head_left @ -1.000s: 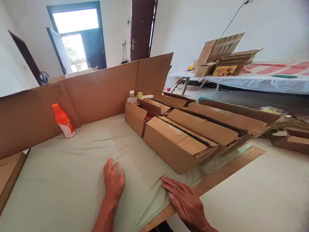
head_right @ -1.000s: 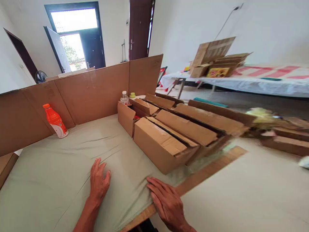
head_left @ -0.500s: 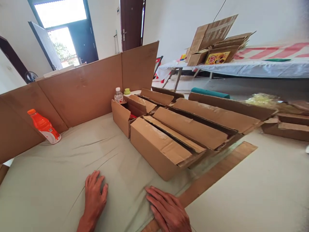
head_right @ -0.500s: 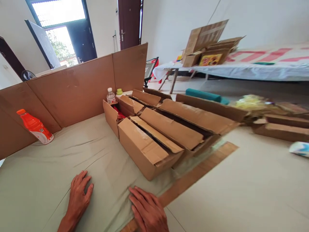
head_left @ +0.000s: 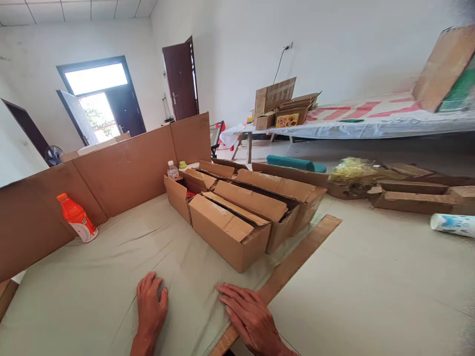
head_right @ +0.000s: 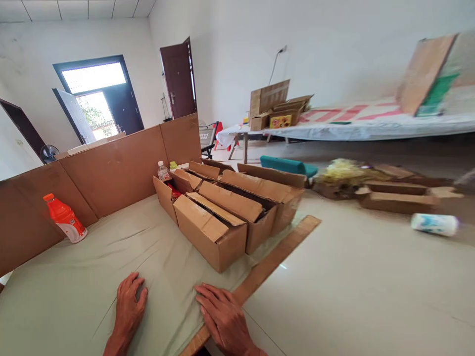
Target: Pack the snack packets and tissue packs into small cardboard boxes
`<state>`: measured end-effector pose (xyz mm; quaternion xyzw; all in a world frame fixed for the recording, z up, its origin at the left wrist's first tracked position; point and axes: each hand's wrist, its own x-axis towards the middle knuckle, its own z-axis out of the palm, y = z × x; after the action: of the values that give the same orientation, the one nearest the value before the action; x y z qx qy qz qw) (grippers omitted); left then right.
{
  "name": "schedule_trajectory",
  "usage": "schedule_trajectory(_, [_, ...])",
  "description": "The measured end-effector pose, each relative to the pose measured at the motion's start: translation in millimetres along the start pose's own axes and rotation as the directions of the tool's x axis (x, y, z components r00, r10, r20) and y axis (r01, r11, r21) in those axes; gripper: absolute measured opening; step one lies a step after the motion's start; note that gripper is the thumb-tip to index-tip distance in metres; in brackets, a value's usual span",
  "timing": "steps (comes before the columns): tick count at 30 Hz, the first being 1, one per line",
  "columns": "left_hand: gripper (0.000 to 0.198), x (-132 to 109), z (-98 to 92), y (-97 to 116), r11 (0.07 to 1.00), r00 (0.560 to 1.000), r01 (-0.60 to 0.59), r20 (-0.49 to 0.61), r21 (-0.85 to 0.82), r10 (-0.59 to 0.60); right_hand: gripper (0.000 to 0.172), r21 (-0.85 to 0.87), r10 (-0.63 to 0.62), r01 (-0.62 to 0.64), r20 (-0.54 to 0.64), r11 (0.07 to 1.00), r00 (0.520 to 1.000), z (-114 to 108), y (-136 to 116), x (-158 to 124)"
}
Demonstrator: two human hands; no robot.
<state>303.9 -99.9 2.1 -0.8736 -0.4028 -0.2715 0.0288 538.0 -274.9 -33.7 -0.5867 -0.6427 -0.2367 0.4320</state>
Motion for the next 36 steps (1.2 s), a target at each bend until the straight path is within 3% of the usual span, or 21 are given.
schedule_trajectory(5, [0.031,-1,5.6,0,1.0,1.0,-0.017,0.005,0.0,0.017,0.027,-0.006,-0.01,0.01,-0.01,1.0,1.0,2,3,-1])
schedule_trajectory(10, [0.033,-8,12.0,3,0.999,0.999,-0.032,0.022,-0.009,0.033,0.022,0.02,-0.001,0.0,0.057,1.0,0.998,-11,0,8])
schedule_trajectory(14, [0.033,-19,11.2,25,0.992,0.991,-0.126,0.035,-0.029,0.127,0.016,0.171,-0.031,0.006,0.143,0.985,0.989,-37,-2,18])
schedule_trajectory(16, [0.035,-27,13.9,43,0.97,0.971,-0.233,0.033,-0.066,0.236,0.017,0.202,-0.039,0.019,0.096,0.979,0.995,-57,2,31])
schedule_trajectory(19, [0.039,-41,29.3,69,0.921,0.936,-0.351,-0.041,-0.168,0.349,0.025,0.12,-0.01,0.014,-0.031,0.993,0.999,-89,15,61])
schedule_trajectory(21, [0.041,-50,46.4,81,0.893,0.924,-0.382,-0.116,-0.239,0.365,0.025,0.022,0.018,-0.016,-0.085,1.0,0.996,-104,28,85])
schedule_trajectory(24, [0.039,-58,69.6,87,0.842,0.896,-0.443,-0.182,-0.307,0.405,0.021,-0.159,0.057,-0.073,-0.107,0.985,0.993,-112,49,113])
schedule_trajectory(26, [0.034,-57,73.5,86,0.821,0.888,-0.459,-0.166,-0.339,0.428,0.024,-0.28,0.079,-0.097,-0.074,0.955,0.994,-107,60,124])
schedule_trajectory(29, [0.031,-44,54.0,84,0.826,0.903,-0.41,-0.045,-0.386,0.427,0.031,-0.414,0.116,-0.103,0.006,0.905,0.993,-96,71,131])
schedule_trajectory(32, [0.036,-20,15.8,86,0.85,0.907,-0.359,0.071,-0.386,0.415,0.037,-0.469,0.142,-0.112,0.028,0.876,0.99,-87,78,132])
schedule_trajectory(36, [0.036,17,-26.0,93,0.843,0.901,-0.372,0.066,-0.388,0.428,0.038,-0.466,0.168,-0.137,0.026,0.874,0.986,-84,88,129])
